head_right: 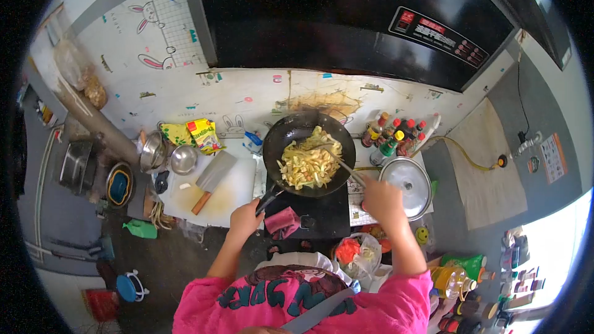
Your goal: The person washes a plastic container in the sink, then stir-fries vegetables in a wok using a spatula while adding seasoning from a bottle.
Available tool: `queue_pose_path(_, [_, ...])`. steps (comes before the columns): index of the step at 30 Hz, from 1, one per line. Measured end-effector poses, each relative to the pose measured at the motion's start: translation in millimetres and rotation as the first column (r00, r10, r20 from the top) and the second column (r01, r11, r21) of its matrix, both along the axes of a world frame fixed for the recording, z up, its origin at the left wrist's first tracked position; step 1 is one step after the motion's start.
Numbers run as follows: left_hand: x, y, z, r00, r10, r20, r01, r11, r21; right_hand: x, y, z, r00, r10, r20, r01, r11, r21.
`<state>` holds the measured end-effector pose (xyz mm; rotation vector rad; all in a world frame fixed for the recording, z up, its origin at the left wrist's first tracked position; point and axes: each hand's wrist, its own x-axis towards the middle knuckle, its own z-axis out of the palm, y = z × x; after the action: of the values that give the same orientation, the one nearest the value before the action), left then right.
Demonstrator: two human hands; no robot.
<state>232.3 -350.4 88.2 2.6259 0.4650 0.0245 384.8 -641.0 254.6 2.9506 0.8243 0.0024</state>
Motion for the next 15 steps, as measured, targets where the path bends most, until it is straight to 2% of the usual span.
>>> queue_pose_path(1, [-0.1,0.2,-0.7,1.0,-0.005,-0.004,0.005,1.0,-0.006,-13.8,-9.4,-4.7,0.999,-0.034,0.003,0.034,0.999,0.009])
queue_pose_path(4, [0.9,0.3,-0.2,1.0,-0.009,-0.028,0.009,1.0,-0.012,-47.3,-28.9,-15.7,0.983,-0.121,-0.136,0.153,0.956,0.251])
queue_pose_path(7, [0.7,-0.7,1.8,0.999,-0.016,-0.035,0.016,1.0,-0.007,-65.8,-46.1,-14.4,0.959,-0.179,-0.219,0.239,0.927,0.289])
queue_pose_path(10, [3.6,-0.4,5.3,0.999,-0.019,-0.04,0.018,1.0,-0.011,-76.2,-59.8,7.8,0.979,-0.125,-0.16,0.17,0.934,0.313])
queue_pose_path(11, [3.5,-0.7,4.8,0.999,-0.014,-0.034,0.014,1.0,-0.007,-81.8,-62.4,20.9,0.964,-0.162,-0.209,0.209,0.951,0.229])
queue_pose_path(14, [1.3,-0.6,2.7,1.0,-0.018,-0.022,0.018,1.0,-0.009,-86.2,-57.7,33.2,0.945,-0.183,-0.272,0.222,0.968,0.12])
queue_pose_path(15, [1.0,0.0,2.1,1.0,-0.021,-0.016,0.021,1.0,-0.011,-83.1,-61.1,15.6,0.975,-0.072,-0.212,0.093,0.991,0.093])
